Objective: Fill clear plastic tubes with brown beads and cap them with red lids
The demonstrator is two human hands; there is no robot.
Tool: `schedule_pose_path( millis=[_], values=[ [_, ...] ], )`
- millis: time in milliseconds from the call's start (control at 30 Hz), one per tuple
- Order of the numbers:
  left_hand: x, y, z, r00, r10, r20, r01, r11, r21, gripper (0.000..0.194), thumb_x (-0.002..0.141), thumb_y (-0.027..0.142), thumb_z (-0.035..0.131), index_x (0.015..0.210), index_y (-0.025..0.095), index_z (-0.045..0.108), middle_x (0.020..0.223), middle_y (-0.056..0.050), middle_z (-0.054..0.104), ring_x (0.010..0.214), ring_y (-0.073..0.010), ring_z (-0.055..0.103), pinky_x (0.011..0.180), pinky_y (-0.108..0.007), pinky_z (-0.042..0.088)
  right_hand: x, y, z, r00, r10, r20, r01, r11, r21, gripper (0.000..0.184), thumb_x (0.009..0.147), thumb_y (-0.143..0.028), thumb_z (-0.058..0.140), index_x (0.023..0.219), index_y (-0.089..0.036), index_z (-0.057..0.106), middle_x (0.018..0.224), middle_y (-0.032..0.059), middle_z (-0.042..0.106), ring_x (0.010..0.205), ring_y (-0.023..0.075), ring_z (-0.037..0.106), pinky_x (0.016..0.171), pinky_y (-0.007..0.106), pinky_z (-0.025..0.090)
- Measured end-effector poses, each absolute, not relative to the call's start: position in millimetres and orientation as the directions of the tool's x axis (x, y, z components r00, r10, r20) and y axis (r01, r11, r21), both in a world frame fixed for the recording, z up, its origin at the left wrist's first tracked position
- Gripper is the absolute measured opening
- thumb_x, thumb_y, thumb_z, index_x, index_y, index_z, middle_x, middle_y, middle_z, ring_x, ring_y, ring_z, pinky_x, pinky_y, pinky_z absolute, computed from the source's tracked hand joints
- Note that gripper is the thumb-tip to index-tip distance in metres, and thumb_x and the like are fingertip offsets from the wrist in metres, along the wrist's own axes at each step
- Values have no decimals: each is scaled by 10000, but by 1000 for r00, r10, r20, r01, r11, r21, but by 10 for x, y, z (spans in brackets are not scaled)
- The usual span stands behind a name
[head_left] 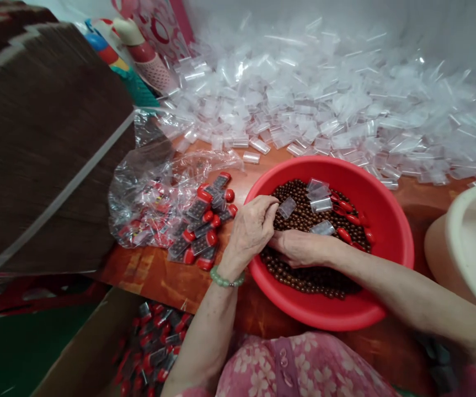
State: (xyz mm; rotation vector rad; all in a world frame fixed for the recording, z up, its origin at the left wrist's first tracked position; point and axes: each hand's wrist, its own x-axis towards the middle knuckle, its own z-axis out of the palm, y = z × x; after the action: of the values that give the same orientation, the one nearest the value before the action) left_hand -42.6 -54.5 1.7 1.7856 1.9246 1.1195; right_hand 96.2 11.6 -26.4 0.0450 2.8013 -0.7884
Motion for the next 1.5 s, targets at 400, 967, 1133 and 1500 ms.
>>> schedule_pose_path(
  millis=[400, 967, 1133, 1500],
  values=[
    [-472, -578, 96, -184, 954, 236, 566, -93, 819, 304, 993, 266, 414, 1020, 161, 699, 1026, -98, 747, 951, -212, 691, 868, -317, 513, 1091, 406, 164, -970, 74, -230, 234, 516, -824, 249, 885, -237, 635, 1106, -124, 619, 982, 48, 671, 852, 175, 597, 807, 297, 490],
    [-704, -557, 67, 269, 962, -41, 354, -59, 933, 769, 856, 303, 673, 1523, 166, 317, 1405, -172, 588, 1220, -295, 619, 1039, -462, 499, 1282, 588, 351, -966, 192, -172, 226, 316, -921, 367, 924, -378, 593, 1236, -192, 644, 1087, 45, 684, 1060, 216, 615, 926, 312, 487],
    [-632, -551, 90, 219, 976, -18, 381, -69, 922, 601, 889, 306, 621, 1442, 142, 453, 1274, -146, 681, 1121, -272, 663, 1000, -430, 501, 1266, 565, 338, -971, 200, -131, 186, 285, -940, 328, 961, -373, 546, 1183, -176, 686, 1000, 40, 708, 966, 190, 641, 862, 282, 504],
    [-604, -570, 182, 248, 965, -90, 403, -18, 915, 287, 920, 322, 561, 1130, 145, 644, 861, -31, 698, 729, -153, 587, 699, -270, 458, 1293, 480, 387, -858, 472, 204, 118, 567, -815, 257, 879, -326, 701, 1079, -173, 650, 945, 50, 698, 819, 155, 632, 749, 253, 495]
  ],
)
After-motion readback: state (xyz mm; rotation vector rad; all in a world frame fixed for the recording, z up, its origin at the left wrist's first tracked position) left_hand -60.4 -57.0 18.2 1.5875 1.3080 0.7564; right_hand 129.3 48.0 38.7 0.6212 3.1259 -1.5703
